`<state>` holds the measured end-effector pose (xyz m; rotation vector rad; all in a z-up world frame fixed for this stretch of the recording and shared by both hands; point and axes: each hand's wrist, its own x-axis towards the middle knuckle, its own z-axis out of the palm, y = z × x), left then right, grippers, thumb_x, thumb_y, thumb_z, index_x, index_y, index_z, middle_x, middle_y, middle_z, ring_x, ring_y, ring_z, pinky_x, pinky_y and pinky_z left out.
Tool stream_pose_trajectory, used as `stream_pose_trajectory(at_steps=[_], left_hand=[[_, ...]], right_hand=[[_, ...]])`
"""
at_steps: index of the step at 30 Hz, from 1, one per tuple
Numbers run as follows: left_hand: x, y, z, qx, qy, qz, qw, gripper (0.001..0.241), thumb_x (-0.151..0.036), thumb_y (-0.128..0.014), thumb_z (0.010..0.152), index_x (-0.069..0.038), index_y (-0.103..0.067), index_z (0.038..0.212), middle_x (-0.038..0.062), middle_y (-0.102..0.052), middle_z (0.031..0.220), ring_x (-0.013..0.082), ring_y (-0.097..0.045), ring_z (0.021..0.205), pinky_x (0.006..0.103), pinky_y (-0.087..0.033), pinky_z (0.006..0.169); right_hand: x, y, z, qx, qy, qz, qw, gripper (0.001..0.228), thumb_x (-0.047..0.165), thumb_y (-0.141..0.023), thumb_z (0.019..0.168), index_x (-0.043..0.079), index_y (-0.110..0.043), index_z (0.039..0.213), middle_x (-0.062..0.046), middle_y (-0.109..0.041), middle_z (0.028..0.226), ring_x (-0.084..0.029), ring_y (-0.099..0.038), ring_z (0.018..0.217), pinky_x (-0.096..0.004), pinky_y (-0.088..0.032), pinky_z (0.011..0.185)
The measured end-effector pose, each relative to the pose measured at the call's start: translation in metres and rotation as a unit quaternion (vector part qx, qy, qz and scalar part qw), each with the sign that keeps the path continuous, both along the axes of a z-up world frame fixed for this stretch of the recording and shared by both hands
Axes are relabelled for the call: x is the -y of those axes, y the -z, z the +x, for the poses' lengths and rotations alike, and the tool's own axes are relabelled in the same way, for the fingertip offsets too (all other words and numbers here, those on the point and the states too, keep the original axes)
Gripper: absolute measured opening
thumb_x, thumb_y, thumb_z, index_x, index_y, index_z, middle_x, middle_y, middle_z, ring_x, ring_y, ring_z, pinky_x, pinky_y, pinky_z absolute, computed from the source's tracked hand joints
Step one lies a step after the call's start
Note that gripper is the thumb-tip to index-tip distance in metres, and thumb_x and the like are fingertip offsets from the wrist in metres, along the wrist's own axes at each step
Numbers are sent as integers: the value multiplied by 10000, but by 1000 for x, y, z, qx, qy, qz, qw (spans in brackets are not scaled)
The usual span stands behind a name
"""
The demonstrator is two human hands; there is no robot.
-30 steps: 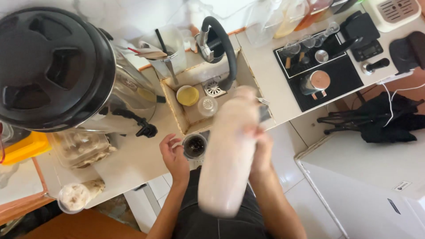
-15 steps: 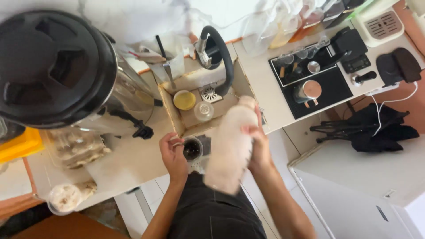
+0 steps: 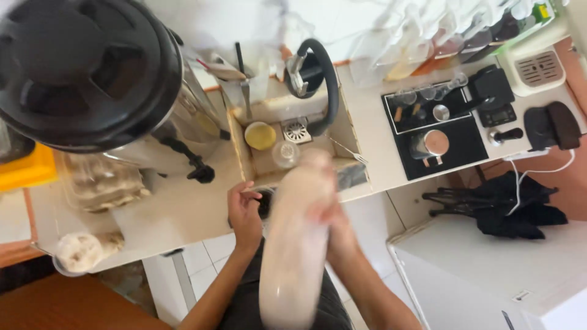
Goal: Preparing iced beverages by shaking ingredients and pouring them into cups with toppings.
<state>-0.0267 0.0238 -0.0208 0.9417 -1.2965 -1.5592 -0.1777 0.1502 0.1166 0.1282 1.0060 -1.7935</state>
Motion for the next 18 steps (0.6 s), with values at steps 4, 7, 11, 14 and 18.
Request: stream_pose_trajectory(at_steps=[4,7,11,14,18], left_hand=[[17,-6,-2,-6,-3,-2,1000,426,127,-482,880,-14,-540,1278,55,-576,1113,133,-603,957,268,-501,886],[9,11,8,-10,-4,25,1000,416,119,-475,898,-21,-538,1284,62,-593,1076,131,-599,943,260,-495,834],[14,-9,4,-19,-1,22,1000,426,125,-473,894,-26,-537,1287,67,-586,1065,133,-585,931,252,-476,796],[6,-9,11,-24,4,8,1000,402,123,-472,905,-22,-532,1276,54,-566,1115,129,-581,954,248,-471,806],[4,-15,8,-10,-1,19,1000,402,125,-465,908,-19,-532,1278,51,-555,1124,128,-584,956,250,-476,806]], right_hand=[[31,-45,1,-127,-71,-54,988,1201,270,-779,609,220,-213,1667,-223,-444,1489,-375,-512,1322,-512,-445,1068],[20,-63,27,-149,-91,-76,982,1157,189,-729,644,251,-206,1674,-233,-440,1485,-395,-493,1324,-539,-428,1052],[34,-36,9,-80,-30,-24,996,1098,128,-664,636,288,-198,1618,-165,-488,1425,-331,-569,1230,-515,-537,960],[42,-46,14,-33,5,-17,999,1116,170,-680,625,302,-193,1621,-153,-482,1426,-319,-564,1203,-469,-531,967],[32,-58,17,-141,-36,-101,984,1143,184,-715,668,186,-187,1682,-184,-442,1515,-320,-541,1312,-399,-492,1091]])
